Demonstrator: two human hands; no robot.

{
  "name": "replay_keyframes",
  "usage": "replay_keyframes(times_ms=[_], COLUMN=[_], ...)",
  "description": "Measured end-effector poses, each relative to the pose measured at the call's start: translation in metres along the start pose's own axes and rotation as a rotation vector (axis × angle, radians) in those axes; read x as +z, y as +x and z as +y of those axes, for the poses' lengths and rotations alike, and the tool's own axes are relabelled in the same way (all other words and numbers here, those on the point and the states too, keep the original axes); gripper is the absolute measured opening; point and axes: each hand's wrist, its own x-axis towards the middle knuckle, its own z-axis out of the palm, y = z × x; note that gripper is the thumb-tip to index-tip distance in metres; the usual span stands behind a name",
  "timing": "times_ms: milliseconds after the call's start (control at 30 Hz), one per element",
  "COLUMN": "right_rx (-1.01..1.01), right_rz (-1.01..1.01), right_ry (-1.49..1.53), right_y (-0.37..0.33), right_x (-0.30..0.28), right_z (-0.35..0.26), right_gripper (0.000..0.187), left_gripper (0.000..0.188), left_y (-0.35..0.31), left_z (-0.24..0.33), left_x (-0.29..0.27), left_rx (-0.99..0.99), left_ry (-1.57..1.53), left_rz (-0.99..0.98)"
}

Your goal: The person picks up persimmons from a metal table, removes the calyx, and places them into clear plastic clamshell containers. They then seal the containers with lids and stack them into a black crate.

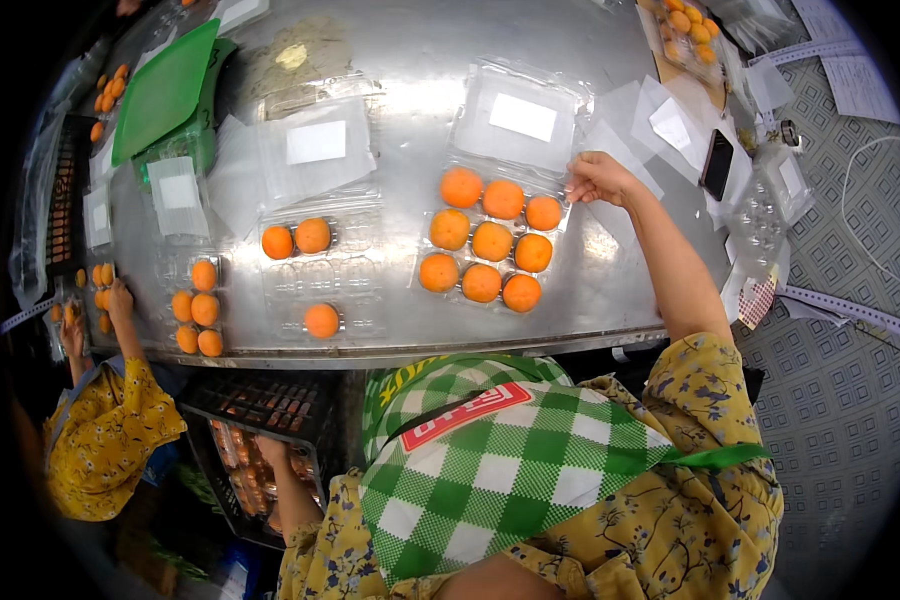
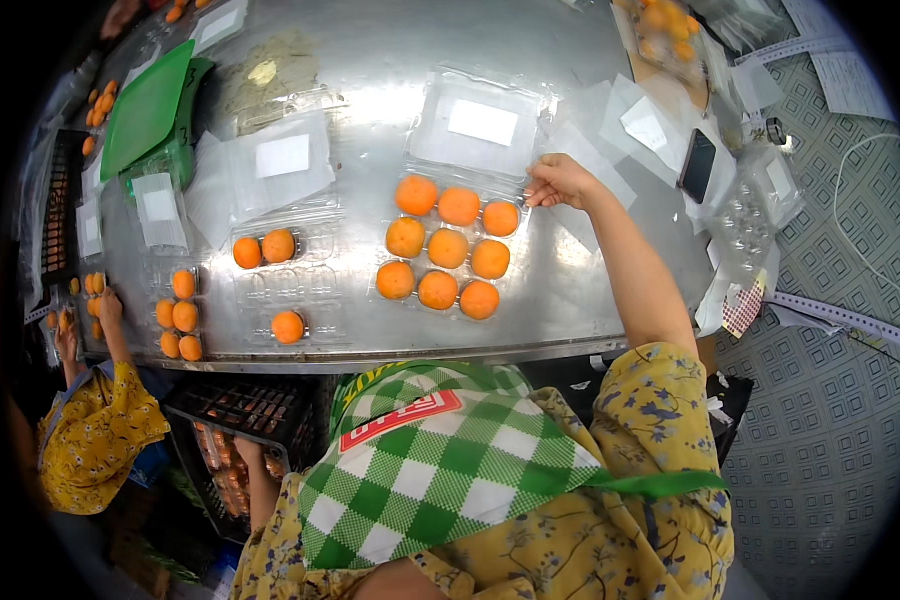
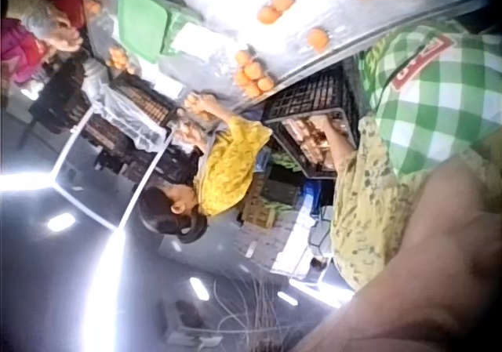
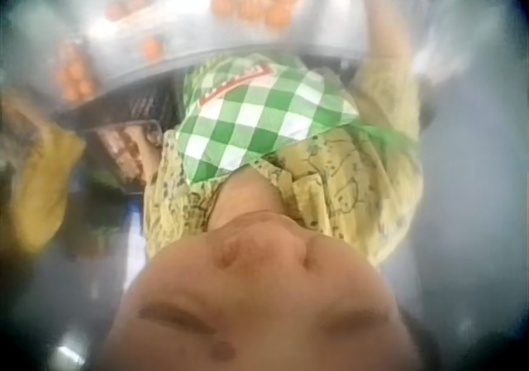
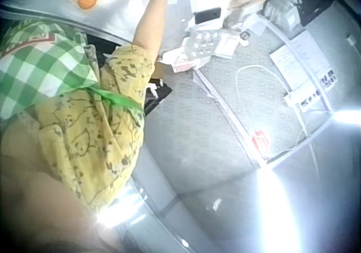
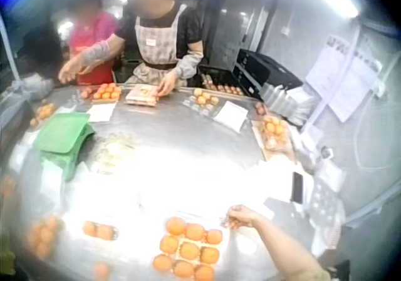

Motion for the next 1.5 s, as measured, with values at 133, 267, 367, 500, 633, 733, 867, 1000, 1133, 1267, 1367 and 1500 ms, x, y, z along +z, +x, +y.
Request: replay_keyframes(times_ms=[133, 267, 367, 500, 633, 733, 867, 1000, 1133, 1267, 1367, 1500], right_rx=[-0.06, -0.557, -0.903, -0.893, -0.862, -0.829, -0.769, -0.834, -0.986, -1.018, -0.993, -0.976], right_rz=[0.196, 0.732, 0.501, 0.308, 0.345, 0.356, 0.409, 0.412, 0.445, 0.465, 0.477, 0.485], right_ry=[-0.099, -0.818, -0.762, -0.932, -0.921, -0.794, -0.677, -0.725, -0.814, -0.952, -1.021, -1.059], right_y=[-0.009, -0.05, -0.053, -0.036, -0.015, -0.017, -0.04, -0.063, -0.073, -0.082, -0.084, -0.083], right_x=[0.004, 0.04, 0.1, 0.152, 0.167, 0.156, 0.121, 0.119, 0.127, 0.145, 0.153, 0.157], right_z=[0.007, -0.004, -0.017, -0.038, -0.041, -0.044, -0.026, -0.002, 0.011, 0.027, 0.033, 0.034], right_gripper=[0.028, 0.031, 0.039, 0.044, 0.046, 0.046, 0.04, 0.04, 0.044, 0.047, 0.048, 0.047], left_gripper=[0.039, 0.043, 0.037, 0.04, 0.056, 0.064, 0.068, 0.07, 0.071, 0.071, 0.071, 0.07], left_y=[-0.054, -0.111, -0.125, -0.141, -0.158, -0.148, -0.154, -0.157, -0.164, -0.162, -0.163, -0.166], left_z=[0.077, 0.203, 0.286, 0.396, 0.456, 0.469, 0.469, 0.465, 0.459, 0.454, 0.454, 0.455], left_x=[-0.049, -0.088, -0.082, -0.065, -0.039, -0.008, -0.001, 0.0, -0.003, 0.004, 0.003, 0.0], left_rx=[0.048, 0.517, 0.715, 0.941, 1.069, 1.113, 0.943, 0.939, 0.898, 0.895, 0.918, 0.927], left_ry=[-0.013, -0.348, -0.618, -0.705, -0.605, -0.474, -0.528, -0.539, -0.544, -0.579, -0.572, -0.538], left_rz=[0.391, 0.524, 0.381, -0.141, -0.462, -0.404, -0.649, -0.622, -0.66, -0.683, -0.67, -0.651])
